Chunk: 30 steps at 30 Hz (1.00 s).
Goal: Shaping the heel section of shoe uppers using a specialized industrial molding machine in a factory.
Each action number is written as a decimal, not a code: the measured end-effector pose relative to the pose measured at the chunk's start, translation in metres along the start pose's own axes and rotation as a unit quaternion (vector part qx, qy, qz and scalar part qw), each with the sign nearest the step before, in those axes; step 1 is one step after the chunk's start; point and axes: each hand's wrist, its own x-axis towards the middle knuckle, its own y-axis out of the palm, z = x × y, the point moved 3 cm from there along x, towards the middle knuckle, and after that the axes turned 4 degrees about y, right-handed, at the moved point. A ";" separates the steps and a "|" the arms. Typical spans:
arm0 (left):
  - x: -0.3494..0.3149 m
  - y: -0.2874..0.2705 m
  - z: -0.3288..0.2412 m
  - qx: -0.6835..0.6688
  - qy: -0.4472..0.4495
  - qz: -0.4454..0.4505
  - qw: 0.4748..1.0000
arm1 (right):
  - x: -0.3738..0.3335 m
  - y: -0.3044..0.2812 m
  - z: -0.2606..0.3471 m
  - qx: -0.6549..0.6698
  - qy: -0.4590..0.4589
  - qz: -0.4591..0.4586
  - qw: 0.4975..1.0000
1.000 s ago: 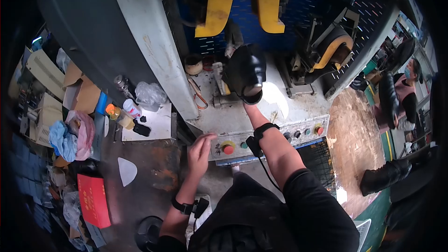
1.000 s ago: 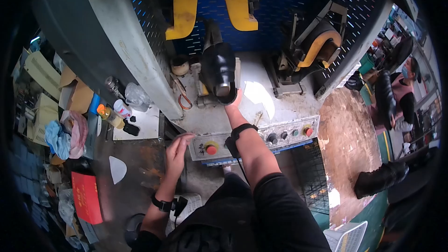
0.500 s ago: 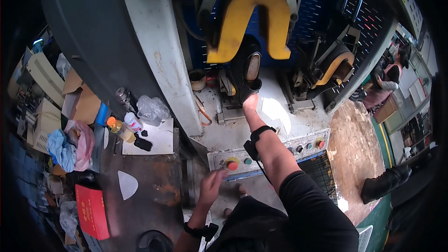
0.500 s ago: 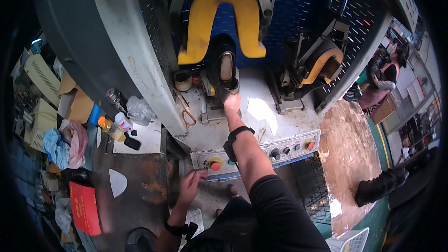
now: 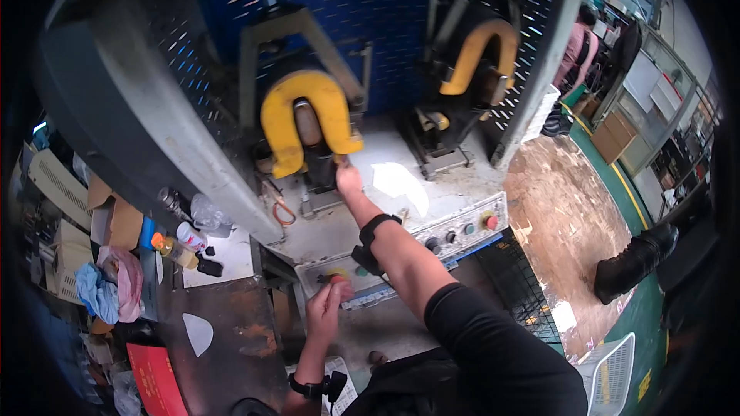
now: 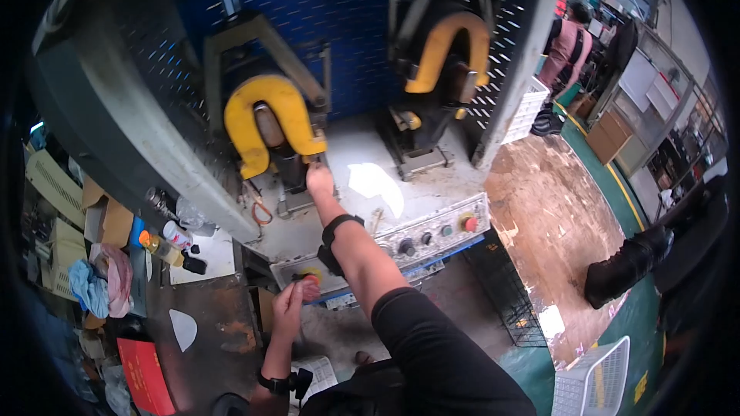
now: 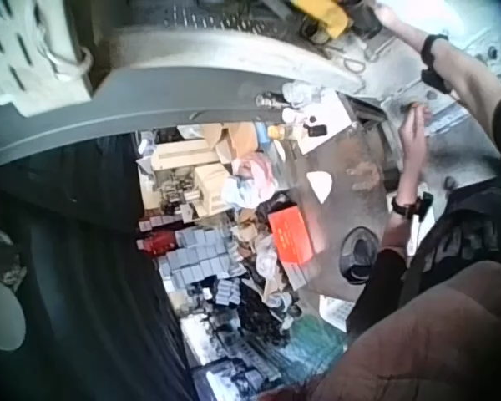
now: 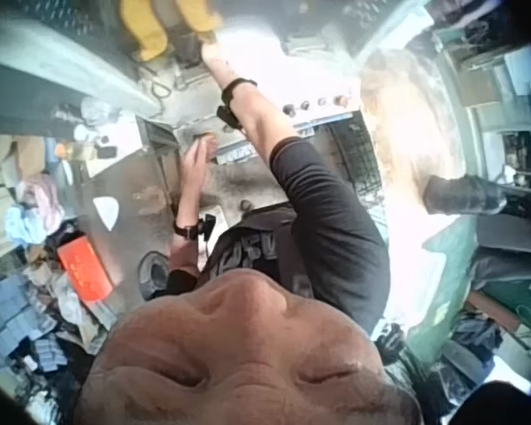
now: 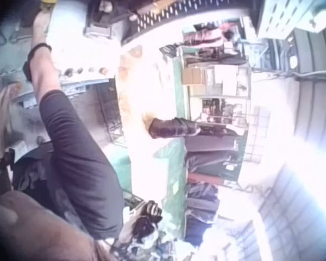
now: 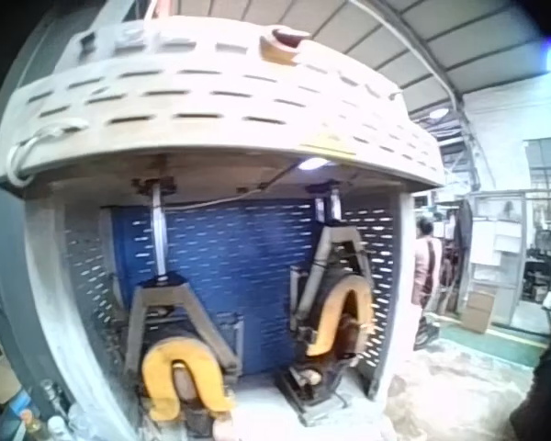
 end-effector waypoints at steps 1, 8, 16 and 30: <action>-0.003 -0.009 -0.006 0.018 -0.005 -0.041 0.999 | -0.059 0.032 0.024 0.210 0.138 0.131 0.959; 0.096 0.150 -0.081 0.079 0.157 0.021 0.984 | -0.155 -0.192 -0.045 0.237 0.186 0.391 0.869; 0.244 0.257 -0.144 0.456 0.298 -0.221 0.809 | -0.185 -0.443 -0.143 0.286 0.199 0.242 0.906; 0.043 0.395 -0.123 0.502 0.543 0.198 0.643 | -0.194 -0.551 -0.109 0.453 0.194 0.390 0.778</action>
